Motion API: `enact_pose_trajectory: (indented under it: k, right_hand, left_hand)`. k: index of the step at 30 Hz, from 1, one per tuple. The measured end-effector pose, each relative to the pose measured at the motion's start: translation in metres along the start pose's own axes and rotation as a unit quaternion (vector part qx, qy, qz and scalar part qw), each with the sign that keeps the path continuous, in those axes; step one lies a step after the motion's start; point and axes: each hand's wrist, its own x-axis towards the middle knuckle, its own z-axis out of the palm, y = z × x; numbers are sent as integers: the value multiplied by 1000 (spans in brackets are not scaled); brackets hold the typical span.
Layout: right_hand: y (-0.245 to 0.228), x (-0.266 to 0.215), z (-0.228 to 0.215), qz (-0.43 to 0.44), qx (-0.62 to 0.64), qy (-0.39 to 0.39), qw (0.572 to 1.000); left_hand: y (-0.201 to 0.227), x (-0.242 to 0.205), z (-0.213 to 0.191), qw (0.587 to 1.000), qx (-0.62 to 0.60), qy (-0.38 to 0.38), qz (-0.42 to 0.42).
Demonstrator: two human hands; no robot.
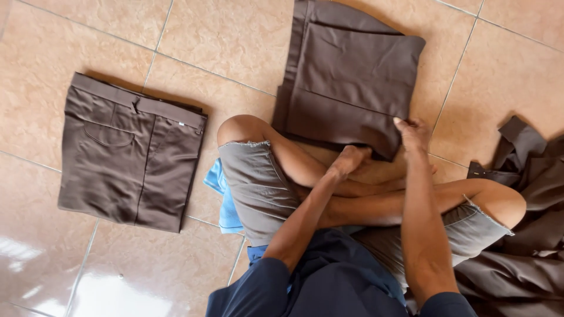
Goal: Folding brown trousers into neat stacks while sitting on the floor.
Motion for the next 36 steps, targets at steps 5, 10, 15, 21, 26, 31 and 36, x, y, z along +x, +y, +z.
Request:
enact_pose_trajectory:
  k: [5,10,15,21,26,31,36]
  right_hand:
    - [17,5,-33,-19,-42,23,999]
    - [0,-8,-19,-58,-101,54,992]
    - [7,-1,-10,-63,-113,90,988]
    - [-125,-72,15,-456,-195,196,846]
    - [-136,-46,63,-407,-388,-4,827]
    - [-132,-48,65,-534,-399,117,736]
    - [-115,-41,67,-537,-396,147,730]
  left_hand:
    - [112,-50,-41,773,474,313,282]
    - [140,2,-101,706,452,462,290]
    - [138,-12,-111,780,381,407,283]
    - [131,-19,-123,796,252,448,318]
    - [138,-44,-115,796,264,416,351]
    - [145,-47,-98,726,334,476,367]
    - [161,-54,-112,760,368,443,302]
